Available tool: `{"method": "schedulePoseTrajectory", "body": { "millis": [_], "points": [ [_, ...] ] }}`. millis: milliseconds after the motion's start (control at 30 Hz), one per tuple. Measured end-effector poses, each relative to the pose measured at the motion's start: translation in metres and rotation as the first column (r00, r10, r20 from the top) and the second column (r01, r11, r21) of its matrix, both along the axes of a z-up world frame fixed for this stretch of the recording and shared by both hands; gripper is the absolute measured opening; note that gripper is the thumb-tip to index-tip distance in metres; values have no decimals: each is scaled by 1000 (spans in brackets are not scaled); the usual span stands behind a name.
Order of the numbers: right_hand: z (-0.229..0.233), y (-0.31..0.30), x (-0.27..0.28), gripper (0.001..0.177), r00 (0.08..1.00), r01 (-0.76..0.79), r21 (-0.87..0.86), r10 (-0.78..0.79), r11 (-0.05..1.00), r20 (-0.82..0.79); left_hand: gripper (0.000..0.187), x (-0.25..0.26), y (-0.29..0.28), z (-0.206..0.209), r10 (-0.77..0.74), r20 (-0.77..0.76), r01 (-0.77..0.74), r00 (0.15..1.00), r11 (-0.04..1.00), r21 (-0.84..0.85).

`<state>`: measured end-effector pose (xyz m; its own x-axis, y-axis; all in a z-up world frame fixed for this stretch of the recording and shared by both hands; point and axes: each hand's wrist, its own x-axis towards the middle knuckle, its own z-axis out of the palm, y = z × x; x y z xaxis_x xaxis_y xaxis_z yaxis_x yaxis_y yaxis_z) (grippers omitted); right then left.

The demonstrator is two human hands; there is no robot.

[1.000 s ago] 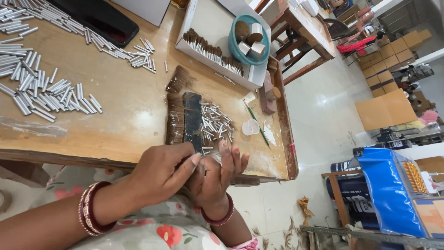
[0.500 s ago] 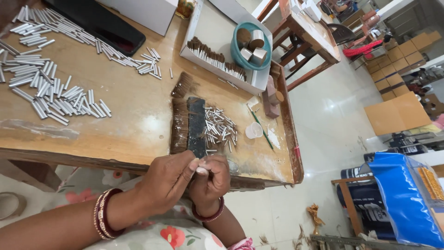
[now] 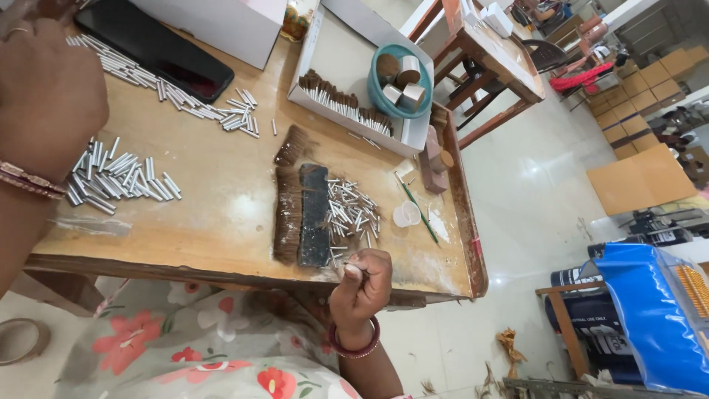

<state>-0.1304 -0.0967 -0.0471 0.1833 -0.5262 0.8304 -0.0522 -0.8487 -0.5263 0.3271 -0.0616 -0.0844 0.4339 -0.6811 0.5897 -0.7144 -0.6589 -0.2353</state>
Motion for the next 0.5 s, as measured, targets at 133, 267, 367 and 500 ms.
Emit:
{"method": "schedulePoseTrajectory", "body": {
  "millis": [133,267,367,500],
  "points": [
    [6,6,-2,29,999,11,-18,-12,1000,-33,20,-22,13,11,-46,35,47,998,999,-12],
    [12,9,-3,29,998,16,-22,-18,1000,-62,11,-63,22,65,-35,140,17,990,992,128],
    [16,9,-4,28,996,26,-33,-29,999,-83,14,-63,20,58,-50,161,28,986,990,138],
    [18,5,-7,28,994,39,-30,-42,999,-103,16,-59,23,40,-76,88,62,993,987,149]
  ]
}}
